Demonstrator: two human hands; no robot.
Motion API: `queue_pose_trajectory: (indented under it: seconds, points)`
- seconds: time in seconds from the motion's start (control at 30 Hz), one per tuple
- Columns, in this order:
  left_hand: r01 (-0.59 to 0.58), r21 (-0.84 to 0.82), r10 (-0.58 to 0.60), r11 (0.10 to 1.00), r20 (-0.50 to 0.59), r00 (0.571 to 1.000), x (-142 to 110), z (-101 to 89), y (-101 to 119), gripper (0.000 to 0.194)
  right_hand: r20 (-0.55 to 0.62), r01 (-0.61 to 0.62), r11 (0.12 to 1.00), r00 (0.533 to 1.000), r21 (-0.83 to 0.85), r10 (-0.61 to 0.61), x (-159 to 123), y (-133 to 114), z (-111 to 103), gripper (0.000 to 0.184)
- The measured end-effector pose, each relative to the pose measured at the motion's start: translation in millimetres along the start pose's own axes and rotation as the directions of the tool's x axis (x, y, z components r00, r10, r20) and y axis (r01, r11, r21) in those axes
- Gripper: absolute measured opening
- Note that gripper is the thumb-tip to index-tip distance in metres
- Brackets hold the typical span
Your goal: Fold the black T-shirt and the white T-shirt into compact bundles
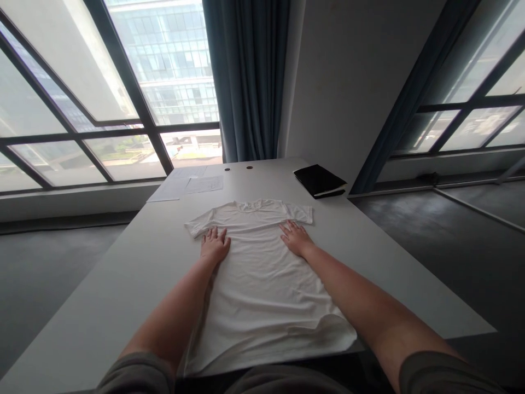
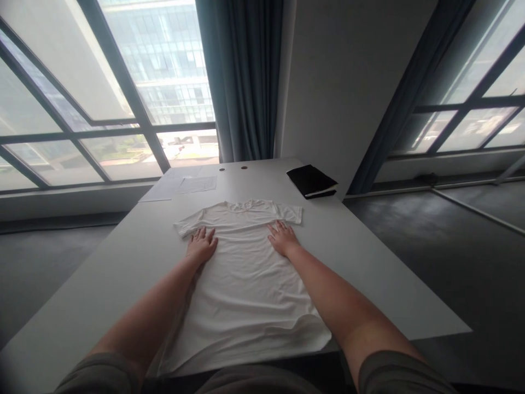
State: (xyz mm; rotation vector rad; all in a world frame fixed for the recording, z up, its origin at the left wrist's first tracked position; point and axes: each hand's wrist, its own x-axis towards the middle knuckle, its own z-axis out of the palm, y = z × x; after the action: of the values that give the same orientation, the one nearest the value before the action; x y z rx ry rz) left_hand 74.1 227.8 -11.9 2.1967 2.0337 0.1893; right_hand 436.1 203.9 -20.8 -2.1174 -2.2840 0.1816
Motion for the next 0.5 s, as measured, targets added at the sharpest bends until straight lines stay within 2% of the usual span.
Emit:
queue_pose_trajectory:
  seconds: [0.4,0.5]
  points:
    - [-0.002,0.002,0.002,1.0,0.0,1.0,73.7,0.4,-7.3,0.066,-0.012,-0.049,0.998,0.999,0.027,0.05,73.5,4.5,-3.8,0.062]
    - [-0.002,-0.009,0.002,1.0,0.003,1.0,85.7,-0.5,-8.4,0.065,-0.092,0.004,0.996,0.996,0.089,0.004,83.5,7.0,-8.5,0.059]
